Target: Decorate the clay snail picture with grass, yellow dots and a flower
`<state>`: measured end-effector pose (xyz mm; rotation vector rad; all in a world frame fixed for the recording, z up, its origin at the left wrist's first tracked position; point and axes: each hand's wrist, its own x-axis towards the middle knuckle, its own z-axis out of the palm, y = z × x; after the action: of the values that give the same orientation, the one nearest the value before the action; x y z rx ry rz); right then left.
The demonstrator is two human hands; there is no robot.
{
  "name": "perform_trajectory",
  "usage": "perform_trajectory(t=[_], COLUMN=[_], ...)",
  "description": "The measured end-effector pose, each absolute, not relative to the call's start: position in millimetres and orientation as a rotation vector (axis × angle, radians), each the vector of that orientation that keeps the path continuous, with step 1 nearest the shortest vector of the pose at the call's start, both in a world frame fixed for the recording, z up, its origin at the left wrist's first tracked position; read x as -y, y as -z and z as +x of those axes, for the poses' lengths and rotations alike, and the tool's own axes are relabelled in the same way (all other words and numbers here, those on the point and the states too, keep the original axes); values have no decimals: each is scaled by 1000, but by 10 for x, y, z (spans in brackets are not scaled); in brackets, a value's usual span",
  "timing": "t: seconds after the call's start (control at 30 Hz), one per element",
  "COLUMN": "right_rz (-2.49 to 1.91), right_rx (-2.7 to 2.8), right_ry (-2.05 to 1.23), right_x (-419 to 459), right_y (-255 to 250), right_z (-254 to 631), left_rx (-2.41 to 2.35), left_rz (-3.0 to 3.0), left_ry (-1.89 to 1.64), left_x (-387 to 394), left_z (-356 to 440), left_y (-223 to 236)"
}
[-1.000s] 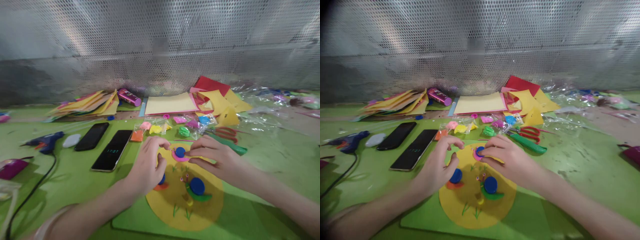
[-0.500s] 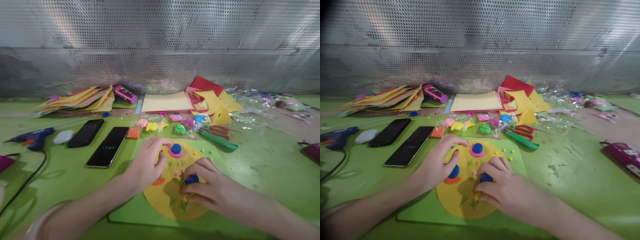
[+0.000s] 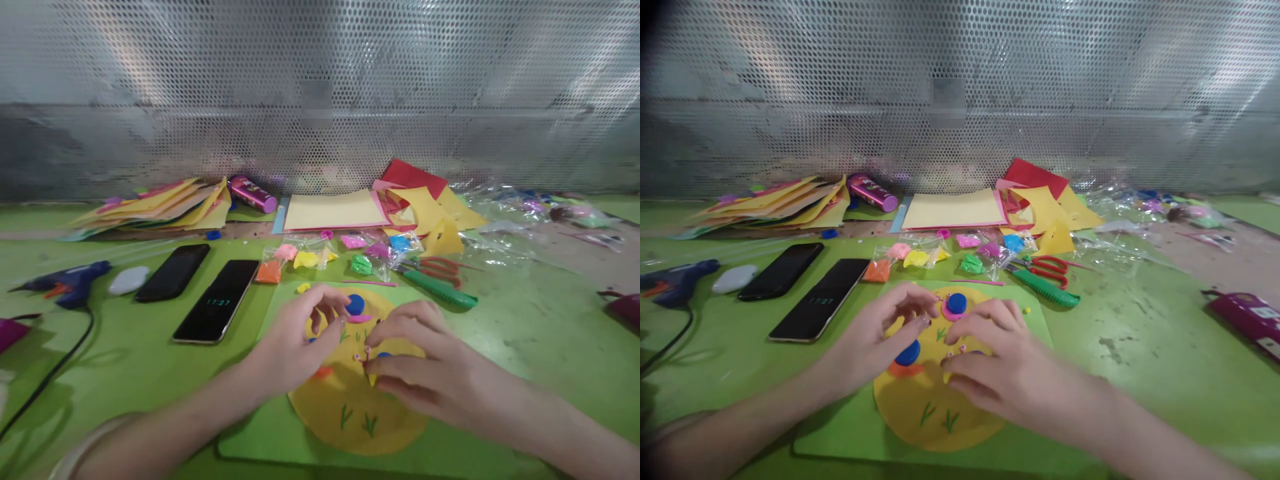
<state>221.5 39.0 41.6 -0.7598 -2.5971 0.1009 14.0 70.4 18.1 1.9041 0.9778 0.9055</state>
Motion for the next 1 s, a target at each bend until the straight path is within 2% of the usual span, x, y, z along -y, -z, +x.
perform_trajectory(t=[0.1, 0.33, 0.43, 0.7, 1.0], right_rz=[-777, -737, -760, -748, -666], right_rx=[2429, 2453, 2435, 2414, 2251], right_ry=[125, 482, 415, -87, -138], right_x=[-451, -523, -541, -658, -683], right_y=[-501, -541, -515, -505, -367], right_z=[2213, 2102, 2087, 2177, 2155], left_rx=[-845, -732, -722, -733, -831], left_rz=[1655, 1583, 1503, 1448, 1566], left_ry=[-808, -779, -788, -788, -778], left_x=[-674, -649, -676, -690, -719], left_z=[164, 197, 193, 194, 191], left_y=[-215, -143, -112, -159, -99])
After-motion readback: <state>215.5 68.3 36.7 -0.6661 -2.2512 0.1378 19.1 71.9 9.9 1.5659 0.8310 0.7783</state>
